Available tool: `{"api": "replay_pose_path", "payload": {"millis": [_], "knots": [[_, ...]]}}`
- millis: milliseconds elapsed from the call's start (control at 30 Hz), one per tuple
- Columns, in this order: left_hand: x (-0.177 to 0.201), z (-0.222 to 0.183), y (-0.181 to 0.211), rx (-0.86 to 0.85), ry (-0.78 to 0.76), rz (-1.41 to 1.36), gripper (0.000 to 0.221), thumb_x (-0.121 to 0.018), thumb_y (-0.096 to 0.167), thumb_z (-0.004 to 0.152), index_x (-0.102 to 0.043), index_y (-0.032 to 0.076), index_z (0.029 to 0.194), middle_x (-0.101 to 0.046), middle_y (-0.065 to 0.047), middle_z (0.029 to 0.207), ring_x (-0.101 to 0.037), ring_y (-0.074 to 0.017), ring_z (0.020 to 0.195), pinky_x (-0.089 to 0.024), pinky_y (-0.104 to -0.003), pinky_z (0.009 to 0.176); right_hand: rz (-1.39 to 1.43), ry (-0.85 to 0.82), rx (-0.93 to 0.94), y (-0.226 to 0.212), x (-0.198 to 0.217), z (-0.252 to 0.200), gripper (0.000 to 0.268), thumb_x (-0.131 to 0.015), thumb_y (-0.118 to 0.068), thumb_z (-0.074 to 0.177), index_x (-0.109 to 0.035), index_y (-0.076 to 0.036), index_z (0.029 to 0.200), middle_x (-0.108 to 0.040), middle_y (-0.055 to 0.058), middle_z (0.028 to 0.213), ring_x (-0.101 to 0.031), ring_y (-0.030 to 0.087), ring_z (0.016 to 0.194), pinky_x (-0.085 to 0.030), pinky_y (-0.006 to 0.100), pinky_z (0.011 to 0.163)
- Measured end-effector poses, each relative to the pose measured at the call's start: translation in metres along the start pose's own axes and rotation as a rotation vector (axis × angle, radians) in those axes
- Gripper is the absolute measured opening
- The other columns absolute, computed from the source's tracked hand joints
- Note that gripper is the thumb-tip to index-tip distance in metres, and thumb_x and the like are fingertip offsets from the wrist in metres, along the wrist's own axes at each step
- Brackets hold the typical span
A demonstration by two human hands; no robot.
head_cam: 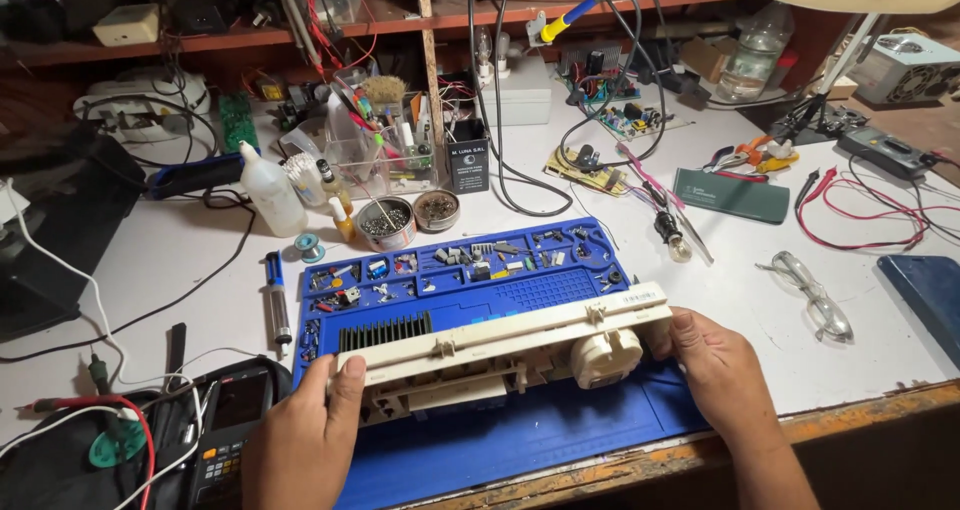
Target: The person unscrews an electronic control board from its plastic frame and then uses a brush to clean the board and housing.
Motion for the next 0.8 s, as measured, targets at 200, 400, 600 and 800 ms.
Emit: {"api": "replay_pose_path", "payload": {"millis": [200, 400, 600, 800], "knots": [[0.001, 0.007, 0.008, -0.045, 0.030, -0.062, 0.063, -0.033, 0.074, 0.119, -0.062, 0.020, 0.107, -0.086, -0.016, 0.093, -0.077, -0.0474, 0.100, -0.056, -0.054, 0.088, -0.012, -0.009, -0.038, 0.001, -0.006, 0.001, 0.058, -0.059, -0.052, 0.121, -0.080, -0.010, 0.087, -0.079, -0.001, 0.087, -0.071, 0.016, 0.090, -0.049, 0.031, 0.093], [-0.005, 0.016, 0.010, -0.079, 0.065, -0.108, 0.064, -0.033, 0.070, 0.120, -0.064, 0.017, 0.103, -0.085, -0.015, 0.093, -0.078, -0.0436, 0.096, -0.056, -0.054, 0.086, -0.033, -0.013, -0.113, -0.010, -0.006, -0.001, 0.053, -0.061, -0.051, 0.120, -0.089, -0.011, 0.100, -0.084, 0.000, 0.092, -0.074, 0.015, 0.097, -0.051, 0.031, 0.096], [-0.011, 0.025, 0.013, -0.096, 0.103, -0.122, 0.062, -0.035, 0.068, 0.118, -0.074, 0.020, 0.118, -0.088, -0.020, 0.111, -0.079, -0.0506, 0.111, -0.058, -0.060, 0.096, -0.032, 0.003, -0.138, -0.004, -0.006, 0.002, 0.044, -0.064, -0.042, 0.118, -0.096, -0.013, 0.122, -0.092, 0.000, 0.111, -0.078, 0.014, 0.111, -0.053, 0.031, 0.108], [0.000, 0.012, 0.014, -0.139, 0.059, -0.155, 0.059, -0.031, 0.063, 0.121, -0.072, 0.021, 0.120, -0.084, -0.013, 0.096, -0.081, -0.0397, 0.093, -0.060, -0.055, 0.083, -0.132, 0.026, -0.070, 0.004, -0.010, 0.001, 0.043, -0.062, -0.038, 0.127, -0.095, -0.011, 0.126, -0.094, 0.004, 0.114, -0.077, 0.016, 0.117, -0.051, 0.035, 0.112]]}}
Point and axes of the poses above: each hand's wrist, its own z-axis towards the middle knuckle, its own x-axis out of the back of the hand, y = z × x, the point moved 4 cm from there along z, towards the middle knuckle
